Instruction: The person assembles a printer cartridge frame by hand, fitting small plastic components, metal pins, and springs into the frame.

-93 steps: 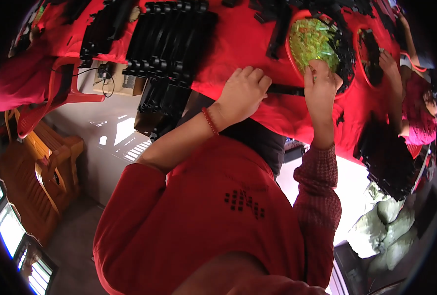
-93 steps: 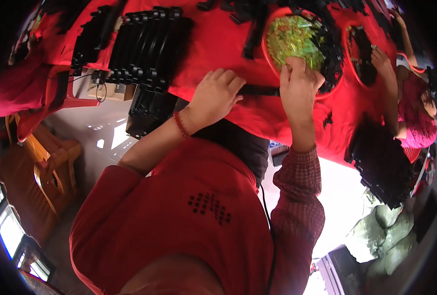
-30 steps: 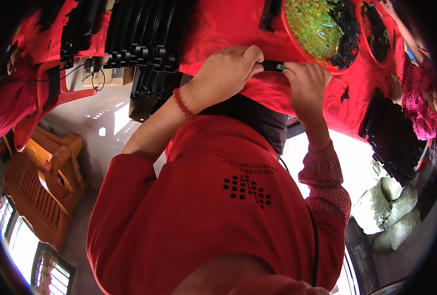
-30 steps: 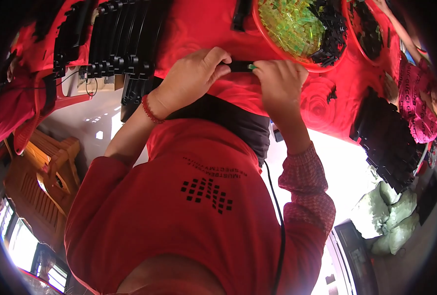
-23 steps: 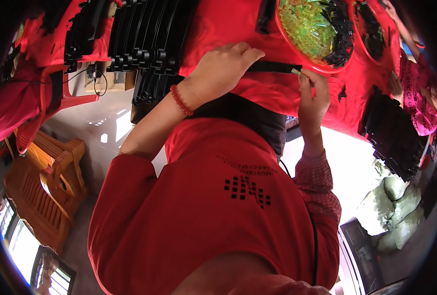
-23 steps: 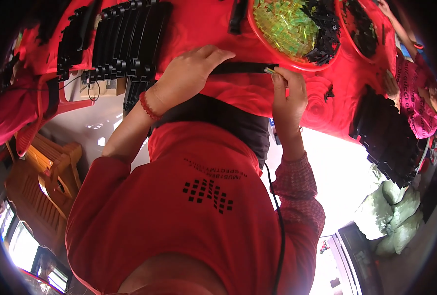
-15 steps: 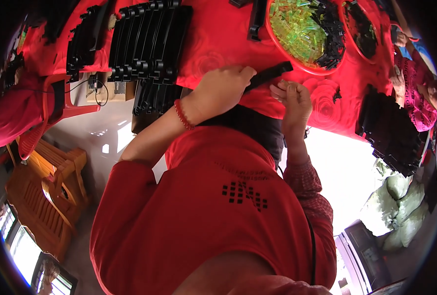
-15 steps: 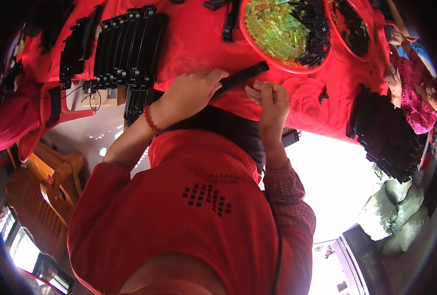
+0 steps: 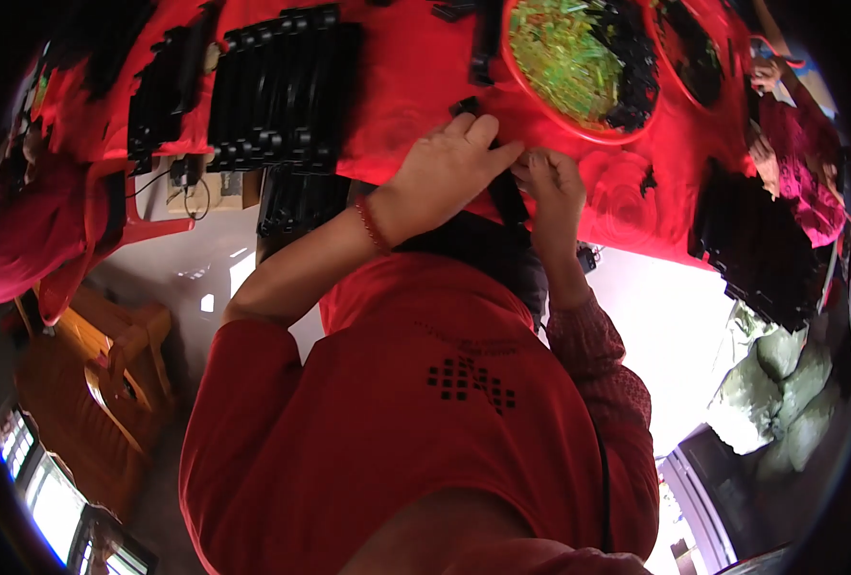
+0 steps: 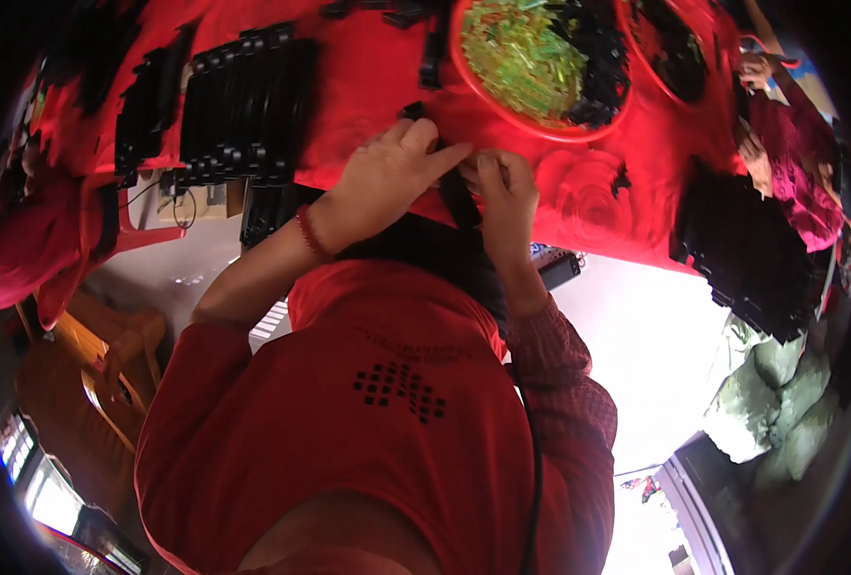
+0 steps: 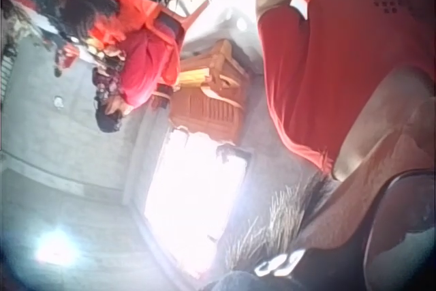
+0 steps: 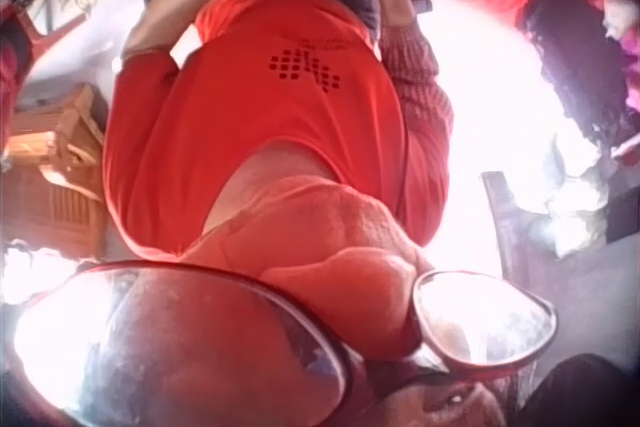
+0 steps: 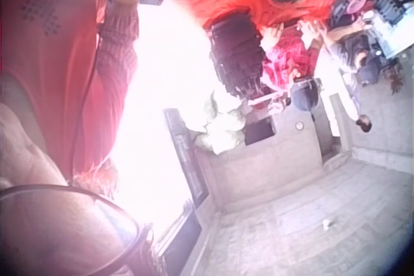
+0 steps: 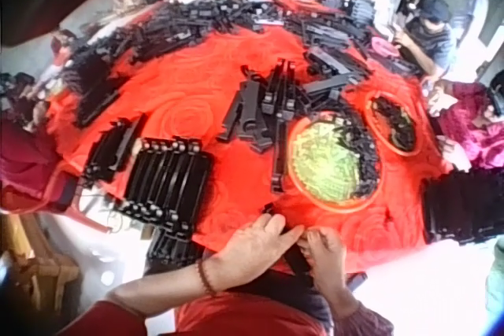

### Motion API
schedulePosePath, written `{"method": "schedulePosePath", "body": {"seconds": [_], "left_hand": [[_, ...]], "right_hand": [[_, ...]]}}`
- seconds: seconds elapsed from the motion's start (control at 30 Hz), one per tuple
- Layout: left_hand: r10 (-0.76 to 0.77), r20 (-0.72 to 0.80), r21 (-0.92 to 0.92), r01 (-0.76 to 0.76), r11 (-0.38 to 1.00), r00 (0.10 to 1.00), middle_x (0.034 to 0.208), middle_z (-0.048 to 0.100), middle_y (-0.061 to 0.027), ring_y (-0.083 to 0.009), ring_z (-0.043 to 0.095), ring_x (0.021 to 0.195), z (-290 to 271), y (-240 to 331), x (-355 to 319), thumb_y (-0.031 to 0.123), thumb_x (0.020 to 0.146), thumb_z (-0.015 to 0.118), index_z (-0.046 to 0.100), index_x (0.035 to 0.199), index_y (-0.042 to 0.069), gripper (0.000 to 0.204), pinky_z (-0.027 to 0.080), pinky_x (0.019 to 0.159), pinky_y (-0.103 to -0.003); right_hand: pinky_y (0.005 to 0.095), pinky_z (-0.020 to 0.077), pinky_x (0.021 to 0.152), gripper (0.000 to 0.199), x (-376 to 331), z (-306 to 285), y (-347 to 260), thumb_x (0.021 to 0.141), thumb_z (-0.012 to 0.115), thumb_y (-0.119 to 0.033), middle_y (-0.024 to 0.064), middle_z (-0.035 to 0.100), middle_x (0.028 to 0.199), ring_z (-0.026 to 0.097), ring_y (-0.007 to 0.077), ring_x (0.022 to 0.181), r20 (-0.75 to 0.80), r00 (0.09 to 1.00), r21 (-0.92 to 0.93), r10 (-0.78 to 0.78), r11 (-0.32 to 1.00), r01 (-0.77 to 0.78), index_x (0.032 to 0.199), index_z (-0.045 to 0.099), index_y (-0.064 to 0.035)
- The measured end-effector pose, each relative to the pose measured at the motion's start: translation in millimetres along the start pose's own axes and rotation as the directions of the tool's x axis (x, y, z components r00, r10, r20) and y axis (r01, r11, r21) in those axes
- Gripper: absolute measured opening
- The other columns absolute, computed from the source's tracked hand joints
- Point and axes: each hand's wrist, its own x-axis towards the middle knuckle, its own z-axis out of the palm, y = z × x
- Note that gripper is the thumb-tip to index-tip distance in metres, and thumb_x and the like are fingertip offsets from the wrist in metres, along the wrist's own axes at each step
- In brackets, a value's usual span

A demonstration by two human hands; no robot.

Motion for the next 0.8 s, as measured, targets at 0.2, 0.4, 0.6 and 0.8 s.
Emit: {"method": "schedulePosePath", "body": {"seconds": [0.2, 0.4, 0.6, 0.8], "left_hand": [[0.036, -0.012, 0.024, -0.036, 0.999, 0.999, 0.116, 0.055, -0.0055, -0.0246, 0.054, 0.108, 0, -10, -2, 0.021, 0.075, 0.074, 0.064, 0.111, 0.012, 0.039, 0.045, 0.093, -0.041], [-0.072, 0.059, 0.1, 0.066, 0.993, 0.996, 0.108, 0.063, -0.0035, -0.024, 0.058, 0.105, 9, -17, -16, 0.029, 0.077, 0.076, 0.06, 0.11, 0.012, 0.04, 0.043, 0.094, -0.042], [-0.136, -0.143, 0.002, 0.137, 0.991, 0.98, 0.094, 0.063, -0.0009, -0.0208, 0.058, 0.092, 18, -16, -25, 0.03, 0.076, 0.077, 0.065, 0.106, 0.011, 0.037, 0.043, 0.084, -0.038], [-0.17, -0.192, -0.067, 0.16, 0.985, 0.967, 0.093, 0.062, -0.0004, -0.0211, 0.057, 0.09, 22, -15, -29, 0.029, 0.074, 0.079, 0.066, 0.102, 0.012, 0.035, 0.042, 0.079, -0.037]], "right_hand": [[0.0303, 0.0564, 0.075, 0.018, 6, -13, -8, 0.1, 0.055, -0.012, 0.0138, 0.069, 0.104, 0.069, 0.0199, 0.089, -0.073, 0.996, -0.005, -0.05, 0.999, 0.05, 0.109, 0.059, 0.0025], [0.0264, 0.0489, 0.077, 0.011, -4, -23, -32, 0.095, 0.061, -0.003, 0.0054, 0.069, 0.091, 0.063, 0.0131, 0.082, -0.126, 0.951, -0.18, -0.281, 0.95, 0.257, 0.105, 0.065, -0.002], [0.0361, 0.0289, 0.093, 0.01, -1, -20, -22, 0.083, 0.072, -0.014, -0.0049, 0.067, 0.087, 0.058, 0.0138, 0.084, 0.31, 0.75, -0.733, -0.584, 0.356, 0.58, 0.092, 0.068, -0.0151], [0.0387, 0.0301, 0.092, 0.012, 0, -13, -19, 0.085, 0.07, -0.017, -0.005, 0.063, 0.085, 0.058, 0.0136, 0.082, 0.48, 0.657, -0.778, -0.582, 0.064, 0.625, 0.093, 0.063, -0.015]]}}
